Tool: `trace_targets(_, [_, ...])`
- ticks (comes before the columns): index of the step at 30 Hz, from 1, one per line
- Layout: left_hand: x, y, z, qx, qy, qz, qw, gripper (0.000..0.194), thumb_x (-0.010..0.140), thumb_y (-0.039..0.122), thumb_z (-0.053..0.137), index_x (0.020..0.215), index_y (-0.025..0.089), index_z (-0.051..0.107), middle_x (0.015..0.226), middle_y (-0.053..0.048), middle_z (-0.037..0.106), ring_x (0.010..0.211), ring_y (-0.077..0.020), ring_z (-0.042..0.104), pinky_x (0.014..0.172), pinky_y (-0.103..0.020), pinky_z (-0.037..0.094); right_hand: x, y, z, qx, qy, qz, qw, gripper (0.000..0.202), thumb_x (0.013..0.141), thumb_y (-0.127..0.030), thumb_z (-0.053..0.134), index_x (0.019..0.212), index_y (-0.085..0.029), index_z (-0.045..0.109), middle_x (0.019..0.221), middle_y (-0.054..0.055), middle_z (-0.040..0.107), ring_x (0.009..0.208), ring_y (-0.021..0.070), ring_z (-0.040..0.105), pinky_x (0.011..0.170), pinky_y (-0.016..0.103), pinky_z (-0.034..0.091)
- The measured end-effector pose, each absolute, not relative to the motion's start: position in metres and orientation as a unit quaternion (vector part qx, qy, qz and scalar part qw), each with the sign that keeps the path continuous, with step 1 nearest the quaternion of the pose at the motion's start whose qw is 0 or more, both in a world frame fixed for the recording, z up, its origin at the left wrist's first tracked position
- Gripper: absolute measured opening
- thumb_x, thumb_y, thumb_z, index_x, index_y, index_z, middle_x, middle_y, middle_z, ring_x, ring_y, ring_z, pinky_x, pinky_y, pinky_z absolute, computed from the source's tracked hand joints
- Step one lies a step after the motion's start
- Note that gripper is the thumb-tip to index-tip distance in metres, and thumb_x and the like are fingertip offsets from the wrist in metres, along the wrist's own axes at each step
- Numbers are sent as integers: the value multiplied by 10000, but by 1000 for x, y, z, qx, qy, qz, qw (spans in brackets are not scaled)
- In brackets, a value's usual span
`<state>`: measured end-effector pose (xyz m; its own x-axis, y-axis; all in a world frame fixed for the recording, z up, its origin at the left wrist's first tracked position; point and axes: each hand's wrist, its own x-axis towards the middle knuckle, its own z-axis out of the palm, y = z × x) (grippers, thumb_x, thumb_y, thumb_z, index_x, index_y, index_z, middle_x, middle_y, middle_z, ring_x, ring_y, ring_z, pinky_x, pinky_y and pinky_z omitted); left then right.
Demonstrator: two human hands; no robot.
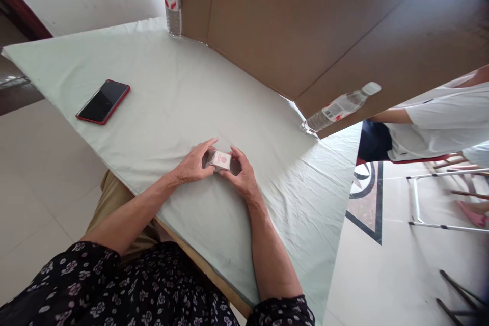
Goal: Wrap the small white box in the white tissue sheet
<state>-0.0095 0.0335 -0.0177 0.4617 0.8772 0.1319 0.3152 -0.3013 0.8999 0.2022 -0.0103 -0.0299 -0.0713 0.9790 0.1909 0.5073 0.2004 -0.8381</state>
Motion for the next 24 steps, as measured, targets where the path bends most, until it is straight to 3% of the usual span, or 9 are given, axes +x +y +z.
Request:
trace_targets(5, [-10, 33, -17, 759, 391, 336, 397, 829, 711, 213, 630, 1512, 159, 422, 1251, -126, 641, 1192, -285, 590, 1102, -449, 438, 195, -11, -29, -556, -674, 275, 401, 729, 793, -449, 788, 1443, -269, 510, 1285, 98, 696, 1197, 287, 640, 1096, 504, 437])
trace_targets(9, [-12, 33, -16, 776, 387, 310, 389, 822, 725, 250, 637, 1511, 146, 419, 1369, -176, 588, 1292, -340, 530, 1107, -503, 434, 197, -11, -28, -562, -685, 285, 366, 780, 784, -530, 787, 1459, -267, 501, 1364, 121, 669, 1266, 315, 610, 1120, 523, 423])
trace_targets(12, [-14, 33, -14, 763, 391, 316, 406, 822, 770, 293, 632, 1537, 146, 376, 1449, -192, 534, 1353, -340, 493, 1115, -494, 431, 201, -11, -29, -549, -676, 301, 387, 803, 790, -601, 756, 1465, -253, 492, 1411, 140, 641, 1306, 320, 590, 1135, 528, 416])
trace_targets(15, [-14, 33, -13, 763, 396, 306, 408, 833, 764, 303, 647, 1541, 161, 381, 1413, -171, 574, 1324, -334, 517, 1137, -498, 404, 203, -10, -28, -545, -649, 315, 428, 640, 862, -610, 666, 1385, -254, 564, 1388, 127, 658, 1283, 294, 614, 1087, 492, 473])
trace_targets(19, [-13, 34, -15, 765, 400, 295, 408, 848, 753, 307, 654, 1547, 181, 383, 1356, -137, 629, 1265, -328, 552, 1135, -496, 393, 203, -8, -20, -557, -651, 246, 453, 292, 940, -488, 604, 1110, -277, 716, 1245, 80, 728, 1202, 259, 653, 1065, 473, 492])
trace_targets(24, [-11, 34, -15, 761, 402, 295, 414, 840, 763, 353, 643, 1540, 160, 391, 1372, -139, 629, 1264, -335, 550, 1142, -503, 369, 198, -1, -1, -542, -745, 118, 370, 153, 948, -351, 632, 1019, -302, 758, 1211, 65, 739, 1154, 274, 650, 997, 487, 480])
